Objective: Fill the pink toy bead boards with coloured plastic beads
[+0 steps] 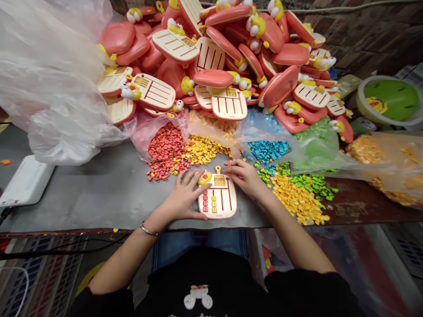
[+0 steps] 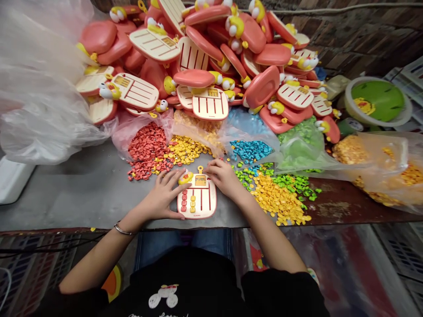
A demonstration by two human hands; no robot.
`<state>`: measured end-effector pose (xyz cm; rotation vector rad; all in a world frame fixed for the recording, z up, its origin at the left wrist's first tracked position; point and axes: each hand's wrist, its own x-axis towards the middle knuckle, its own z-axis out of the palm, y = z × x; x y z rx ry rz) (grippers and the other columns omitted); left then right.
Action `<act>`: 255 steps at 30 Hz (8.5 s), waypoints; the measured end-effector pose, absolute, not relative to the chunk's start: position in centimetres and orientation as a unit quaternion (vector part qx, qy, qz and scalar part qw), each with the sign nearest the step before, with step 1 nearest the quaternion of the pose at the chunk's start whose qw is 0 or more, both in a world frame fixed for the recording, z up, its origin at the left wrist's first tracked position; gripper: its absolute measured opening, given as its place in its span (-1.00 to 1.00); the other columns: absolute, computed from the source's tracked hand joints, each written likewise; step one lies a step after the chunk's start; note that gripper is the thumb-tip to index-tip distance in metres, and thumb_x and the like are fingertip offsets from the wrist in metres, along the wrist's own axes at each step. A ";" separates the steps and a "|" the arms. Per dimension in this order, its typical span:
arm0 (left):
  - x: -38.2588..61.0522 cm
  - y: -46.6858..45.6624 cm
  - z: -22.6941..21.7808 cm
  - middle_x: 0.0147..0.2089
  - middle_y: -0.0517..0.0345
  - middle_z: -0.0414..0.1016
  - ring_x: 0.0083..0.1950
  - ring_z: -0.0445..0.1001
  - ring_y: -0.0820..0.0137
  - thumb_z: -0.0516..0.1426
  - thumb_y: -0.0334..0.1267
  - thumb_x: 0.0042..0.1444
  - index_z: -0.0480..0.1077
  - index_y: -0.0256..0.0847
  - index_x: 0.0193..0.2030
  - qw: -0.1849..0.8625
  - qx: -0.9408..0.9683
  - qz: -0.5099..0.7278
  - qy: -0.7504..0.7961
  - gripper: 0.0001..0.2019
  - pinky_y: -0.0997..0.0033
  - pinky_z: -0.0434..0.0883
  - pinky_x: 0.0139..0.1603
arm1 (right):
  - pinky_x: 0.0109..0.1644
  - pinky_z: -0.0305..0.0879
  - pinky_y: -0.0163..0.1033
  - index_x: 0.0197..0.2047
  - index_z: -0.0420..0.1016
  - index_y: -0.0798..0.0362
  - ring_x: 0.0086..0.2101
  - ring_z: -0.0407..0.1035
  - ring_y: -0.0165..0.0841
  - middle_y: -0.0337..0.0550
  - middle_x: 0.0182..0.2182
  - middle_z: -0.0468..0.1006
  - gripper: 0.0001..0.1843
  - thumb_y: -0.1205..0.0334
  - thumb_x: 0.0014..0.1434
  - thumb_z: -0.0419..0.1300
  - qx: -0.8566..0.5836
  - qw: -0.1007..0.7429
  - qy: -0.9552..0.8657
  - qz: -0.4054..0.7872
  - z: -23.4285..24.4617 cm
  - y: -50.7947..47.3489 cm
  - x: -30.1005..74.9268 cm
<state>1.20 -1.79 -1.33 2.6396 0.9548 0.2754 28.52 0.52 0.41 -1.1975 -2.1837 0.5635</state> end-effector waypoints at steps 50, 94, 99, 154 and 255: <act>1.2 -1.7 -1.1 0.50 -0.22 -0.07 0.45 -0.04 -0.15 0.17 0.47 -0.16 0.23 -0.18 0.35 0.145 0.923 0.078 0.347 0.02 -0.25 -0.29 0.40 | -0.18 0.43 -0.19 -0.05 0.55 0.05 -0.26 0.53 -0.25 -0.09 -0.24 0.65 -0.71 0.11 0.19 0.27 -0.473 0.342 -0.669 0.460 -0.2 -1.8 27.9; 4.1 -0.1 0.3 0.51 -0.21 -0.13 0.49 -0.15 -0.13 0.26 0.38 -0.21 0.21 -0.18 0.33 0.195 0.937 0.022 0.290 0.02 -0.21 -0.15 0.41 | -0.18 0.39 -0.21 -0.17 0.58 0.06 -0.28 0.38 -0.31 -0.09 -0.30 0.46 -0.78 0.32 0.33 0.09 -0.453 0.241 -0.822 0.249 -0.5 -3.4 28.2; 4.2 -0.1 0.0 0.51 -0.25 -0.13 0.49 -0.14 -0.13 0.27 0.35 -0.20 0.13 -0.22 0.38 0.193 0.937 0.020 0.290 0.07 -0.22 -0.15 0.40 | -0.15 0.40 -0.19 -0.15 0.60 0.03 -0.25 0.41 -0.30 -0.08 -0.28 0.48 -0.78 0.32 0.33 0.10 -0.444 0.285 -0.801 0.282 -1.2 -4.0 26.8; 4.0 0.1 0.1 0.51 -0.18 -0.12 0.49 -0.14 -0.09 0.28 0.38 -0.24 0.18 -0.16 0.34 0.181 0.940 0.016 0.288 0.05 -0.14 -0.14 0.41 | 0.00 0.34 -0.10 -0.08 0.54 0.01 -0.14 0.45 -0.24 -0.11 -0.20 0.62 -0.74 0.10 0.19 0.32 -0.392 0.296 -0.803 0.337 -0.5 -4.3 27.5; 3.9 0.3 -0.4 0.49 -0.23 -0.07 0.48 -0.11 -0.14 0.24 0.41 -0.22 0.12 -0.24 0.38 0.201 0.936 0.031 0.287 0.10 -0.20 -0.20 0.43 | -0.05 0.33 -0.02 -0.23 0.56 0.06 -0.18 0.39 -0.11 0.00 -0.23 0.53 -0.82 0.26 0.21 0.12 -0.690 0.215 -0.689 0.041 -1.5 -3.6 40.8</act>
